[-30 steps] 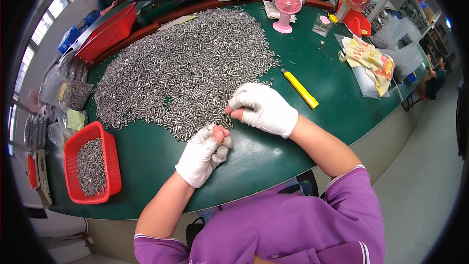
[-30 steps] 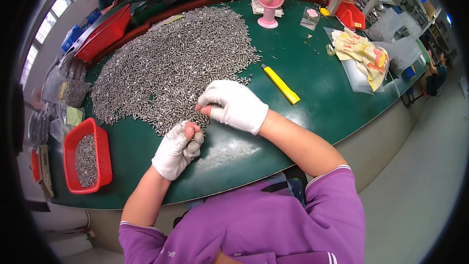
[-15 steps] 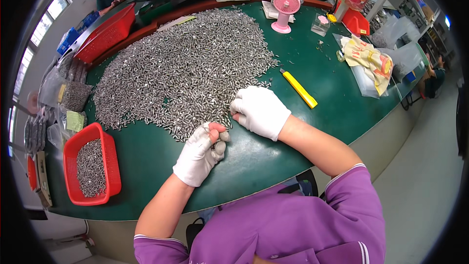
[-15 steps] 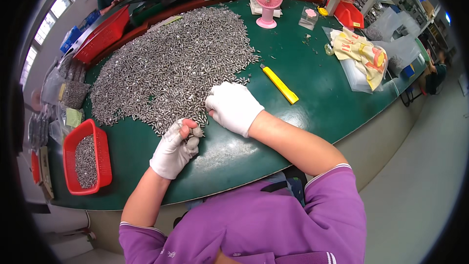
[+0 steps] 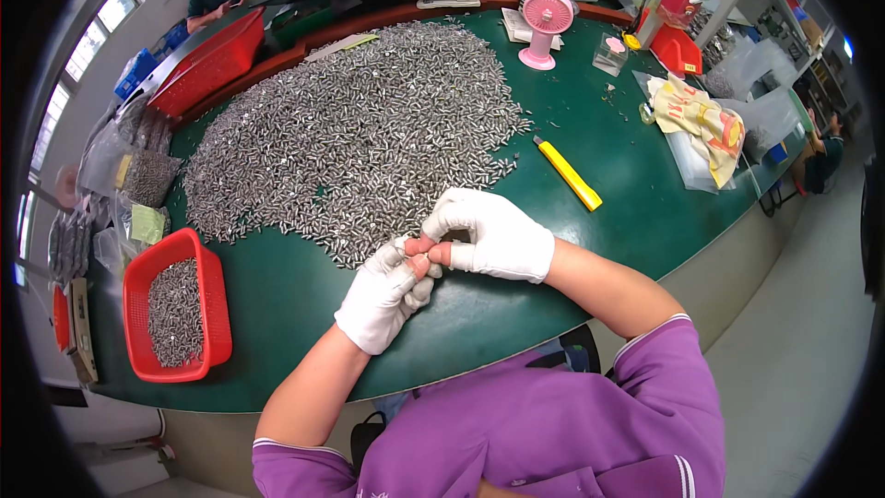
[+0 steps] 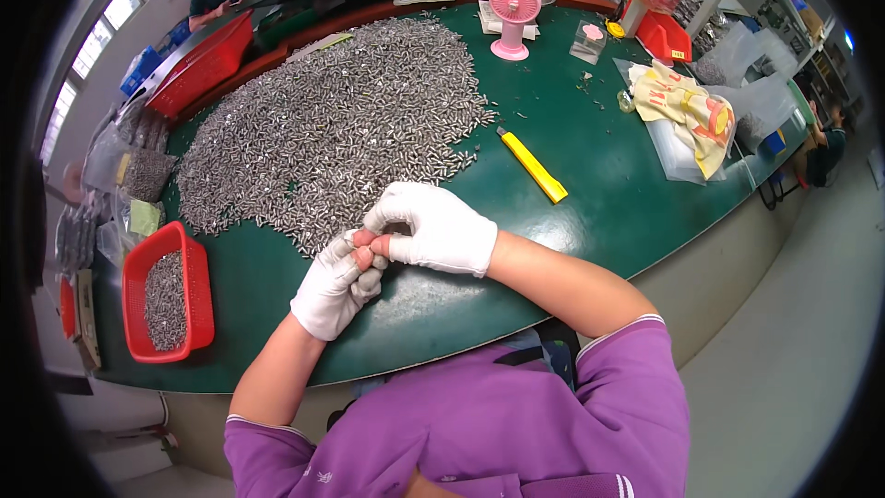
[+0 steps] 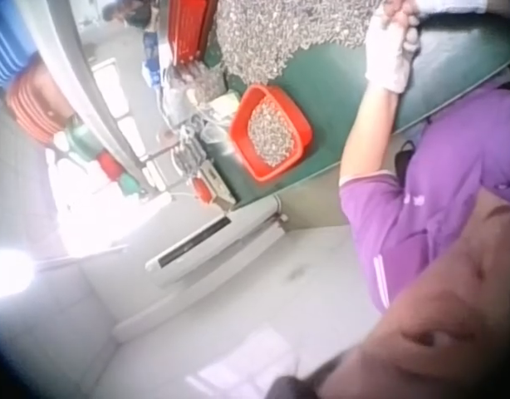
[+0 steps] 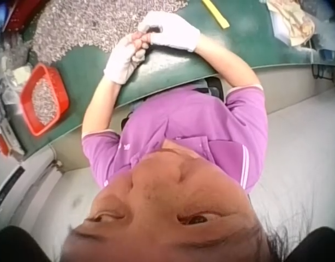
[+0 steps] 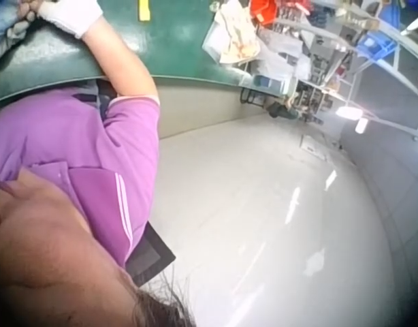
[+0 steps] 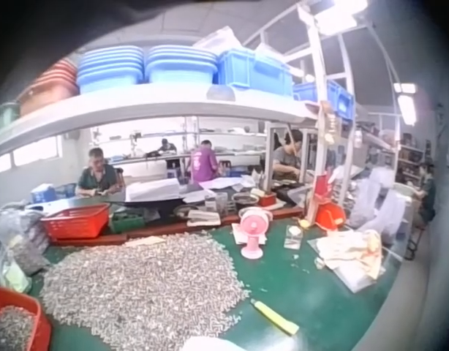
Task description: Manually sorting small metal components from a large pile into a red plastic bin.
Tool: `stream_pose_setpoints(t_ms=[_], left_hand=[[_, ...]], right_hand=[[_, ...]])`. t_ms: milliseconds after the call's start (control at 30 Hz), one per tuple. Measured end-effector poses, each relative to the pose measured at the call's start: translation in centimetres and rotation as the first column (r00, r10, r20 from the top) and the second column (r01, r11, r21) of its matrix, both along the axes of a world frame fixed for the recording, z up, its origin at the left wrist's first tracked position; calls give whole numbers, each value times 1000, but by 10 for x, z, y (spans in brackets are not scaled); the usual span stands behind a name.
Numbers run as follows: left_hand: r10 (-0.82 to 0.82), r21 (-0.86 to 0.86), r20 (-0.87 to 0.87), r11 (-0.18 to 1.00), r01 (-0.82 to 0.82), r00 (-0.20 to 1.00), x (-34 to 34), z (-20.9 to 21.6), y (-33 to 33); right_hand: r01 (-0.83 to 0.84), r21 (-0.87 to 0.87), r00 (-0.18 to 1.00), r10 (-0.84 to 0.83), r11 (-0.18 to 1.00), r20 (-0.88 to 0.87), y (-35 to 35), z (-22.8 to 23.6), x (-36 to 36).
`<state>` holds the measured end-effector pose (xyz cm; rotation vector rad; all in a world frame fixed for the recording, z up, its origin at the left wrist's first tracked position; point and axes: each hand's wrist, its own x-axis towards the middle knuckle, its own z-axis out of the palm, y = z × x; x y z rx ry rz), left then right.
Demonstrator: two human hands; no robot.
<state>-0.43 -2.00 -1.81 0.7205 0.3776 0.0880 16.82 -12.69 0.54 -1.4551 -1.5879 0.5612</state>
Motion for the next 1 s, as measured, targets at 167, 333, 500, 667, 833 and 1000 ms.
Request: stream_pose_setpoints(t_ms=[167,333,500,667,833,1000], left_hand=[[21,46,-26,999,-20,999,-2,-3,1],[36,155,-60,988,-26,998,0,3,-4],[25,52,-24,998,-23,999,-1,0,0],[28,37,-16,999,-27,999,-4,0,3],[0,18,8,1000,0,1000,-2,1,3],[50,10,0,999,-50,999,-2,0,2]], right_hand=[[29,171,956,-77,985,281,2,3,-3],[64,155,933,-114,986,341,2,2,-2],[75,216,924,-150,973,351,2,2,3],[335,265,862,-408,904,301,1,1,27],[410,252,817,-475,877,326,-1,-2,35],[458,291,737,-542,840,404,-2,-4,45]])
